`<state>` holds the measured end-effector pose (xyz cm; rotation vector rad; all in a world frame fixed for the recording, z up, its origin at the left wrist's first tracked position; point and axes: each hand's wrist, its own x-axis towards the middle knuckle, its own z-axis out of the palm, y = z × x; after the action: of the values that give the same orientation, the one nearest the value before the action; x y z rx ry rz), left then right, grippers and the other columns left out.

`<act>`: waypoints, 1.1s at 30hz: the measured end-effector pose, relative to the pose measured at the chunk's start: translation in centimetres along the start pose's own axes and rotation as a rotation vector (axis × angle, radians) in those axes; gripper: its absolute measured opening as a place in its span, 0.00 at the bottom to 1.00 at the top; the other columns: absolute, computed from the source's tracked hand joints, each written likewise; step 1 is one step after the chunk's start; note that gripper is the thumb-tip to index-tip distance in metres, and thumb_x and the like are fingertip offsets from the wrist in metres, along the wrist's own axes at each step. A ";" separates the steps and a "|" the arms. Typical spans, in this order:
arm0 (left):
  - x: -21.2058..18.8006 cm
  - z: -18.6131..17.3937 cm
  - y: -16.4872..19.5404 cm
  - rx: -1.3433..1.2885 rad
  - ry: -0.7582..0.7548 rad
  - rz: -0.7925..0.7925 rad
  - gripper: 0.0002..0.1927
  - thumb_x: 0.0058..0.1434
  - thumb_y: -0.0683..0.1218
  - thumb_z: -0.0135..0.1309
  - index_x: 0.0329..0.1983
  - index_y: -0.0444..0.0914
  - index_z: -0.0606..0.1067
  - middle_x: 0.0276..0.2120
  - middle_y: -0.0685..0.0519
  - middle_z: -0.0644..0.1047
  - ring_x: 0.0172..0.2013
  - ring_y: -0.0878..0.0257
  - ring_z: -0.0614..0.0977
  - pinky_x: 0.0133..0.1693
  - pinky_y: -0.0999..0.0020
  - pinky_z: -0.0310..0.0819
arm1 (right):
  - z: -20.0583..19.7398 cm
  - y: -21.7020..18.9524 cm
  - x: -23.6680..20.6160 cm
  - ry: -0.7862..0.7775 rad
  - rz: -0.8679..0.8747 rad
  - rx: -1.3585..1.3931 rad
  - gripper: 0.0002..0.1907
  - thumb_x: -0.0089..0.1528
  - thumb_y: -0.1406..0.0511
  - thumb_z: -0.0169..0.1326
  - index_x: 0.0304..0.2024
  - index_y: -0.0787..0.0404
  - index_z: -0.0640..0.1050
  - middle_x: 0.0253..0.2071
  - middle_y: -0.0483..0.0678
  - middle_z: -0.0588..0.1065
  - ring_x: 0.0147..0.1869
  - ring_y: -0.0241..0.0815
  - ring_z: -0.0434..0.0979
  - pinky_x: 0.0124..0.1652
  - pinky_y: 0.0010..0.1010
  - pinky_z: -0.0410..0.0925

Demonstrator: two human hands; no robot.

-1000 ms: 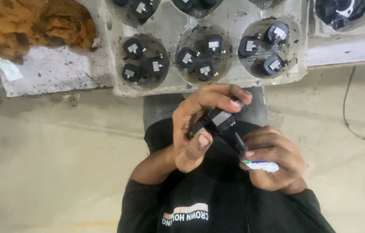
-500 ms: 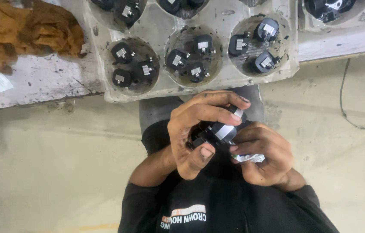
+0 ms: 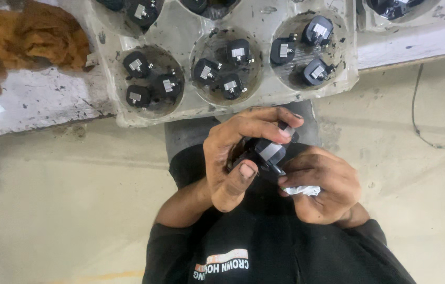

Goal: The person sits on a chair and applies adhesive from a small tube onto black round mechanical rotor assemblies. They pick a part from a plastic tray, squeeze adhesive onto it, rub or press the adhesive in by hand, and place the finished part back into the tray, repeating for several parts.

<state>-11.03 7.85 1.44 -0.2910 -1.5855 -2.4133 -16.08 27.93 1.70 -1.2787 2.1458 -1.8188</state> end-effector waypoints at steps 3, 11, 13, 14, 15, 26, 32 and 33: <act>0.0 0.0 -0.1 -0.021 0.005 -0.010 0.27 0.77 0.60 0.49 0.57 0.30 0.74 0.55 0.35 0.77 0.57 0.52 0.78 0.61 0.63 0.72 | -0.1 0.2 -0.1 -0.013 0.002 -0.002 0.13 0.48 0.77 0.51 0.35 0.67 0.79 0.30 0.54 0.77 0.33 0.47 0.81 0.34 0.32 0.73; 0.3 0.2 -0.7 -0.068 0.034 -0.016 0.26 0.75 0.58 0.49 0.57 0.30 0.73 0.54 0.34 0.77 0.59 0.51 0.79 0.61 0.61 0.71 | -0.3 0.5 -0.3 -0.021 -0.012 0.012 0.12 0.50 0.78 0.52 0.35 0.66 0.79 0.31 0.51 0.78 0.34 0.47 0.82 0.34 0.33 0.75; 0.3 0.2 -0.8 -0.088 0.042 -0.020 0.26 0.75 0.58 0.49 0.57 0.30 0.73 0.55 0.34 0.77 0.59 0.51 0.78 0.61 0.61 0.71 | -0.4 0.6 -0.2 -0.019 -0.017 0.008 0.12 0.50 0.78 0.52 0.35 0.65 0.79 0.32 0.51 0.79 0.34 0.47 0.83 0.35 0.33 0.75; 0.3 0.3 -0.9 -0.107 0.043 -0.014 0.25 0.76 0.58 0.49 0.57 0.30 0.73 0.55 0.35 0.77 0.59 0.53 0.78 0.61 0.62 0.71 | -0.5 0.6 -0.2 -0.024 -0.016 0.006 0.12 0.50 0.78 0.52 0.35 0.65 0.79 0.31 0.51 0.79 0.34 0.47 0.83 0.35 0.33 0.75; 0.2 0.4 -1.0 -0.125 0.054 -0.026 0.26 0.76 0.58 0.49 0.57 0.30 0.73 0.55 0.35 0.76 0.58 0.53 0.77 0.62 0.62 0.70 | -0.5 0.6 -0.2 -0.028 -0.014 0.004 0.11 0.50 0.78 0.52 0.35 0.65 0.79 0.31 0.51 0.79 0.34 0.47 0.82 0.35 0.33 0.75; -0.5 1.3 -1.8 -0.730 0.223 -0.173 0.24 0.76 0.58 0.52 0.62 0.38 0.64 0.57 0.41 0.69 0.60 0.48 0.73 0.60 0.51 0.70 | -0.9 1.5 -0.8 -0.056 -0.038 0.011 0.12 0.50 0.76 0.58 0.38 0.64 0.80 0.35 0.52 0.78 0.38 0.47 0.83 0.37 0.33 0.75; -0.8 2.4 -2.4 -0.950 0.300 -0.244 0.25 0.76 0.60 0.48 0.64 0.38 0.62 0.57 0.39 0.68 0.58 0.44 0.73 0.58 0.46 0.75 | -0.9 1.4 -1.6 0.012 0.006 0.008 0.12 0.53 0.74 0.64 0.38 0.59 0.78 0.38 0.49 0.77 0.41 0.45 0.82 0.42 0.34 0.75; -0.8 2.6 -2.6 -0.962 0.311 -0.247 0.25 0.76 0.60 0.47 0.64 0.37 0.62 0.57 0.38 0.68 0.57 0.43 0.73 0.57 0.47 0.76 | -0.8 1.2 -1.7 0.026 0.025 0.004 0.12 0.53 0.75 0.64 0.37 0.59 0.78 0.38 0.49 0.77 0.40 0.44 0.81 0.40 0.33 0.75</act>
<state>-10.95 11.26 -0.03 0.1397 -0.2614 -3.0451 -16.03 29.58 0.12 -1.2280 2.1596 -1.8401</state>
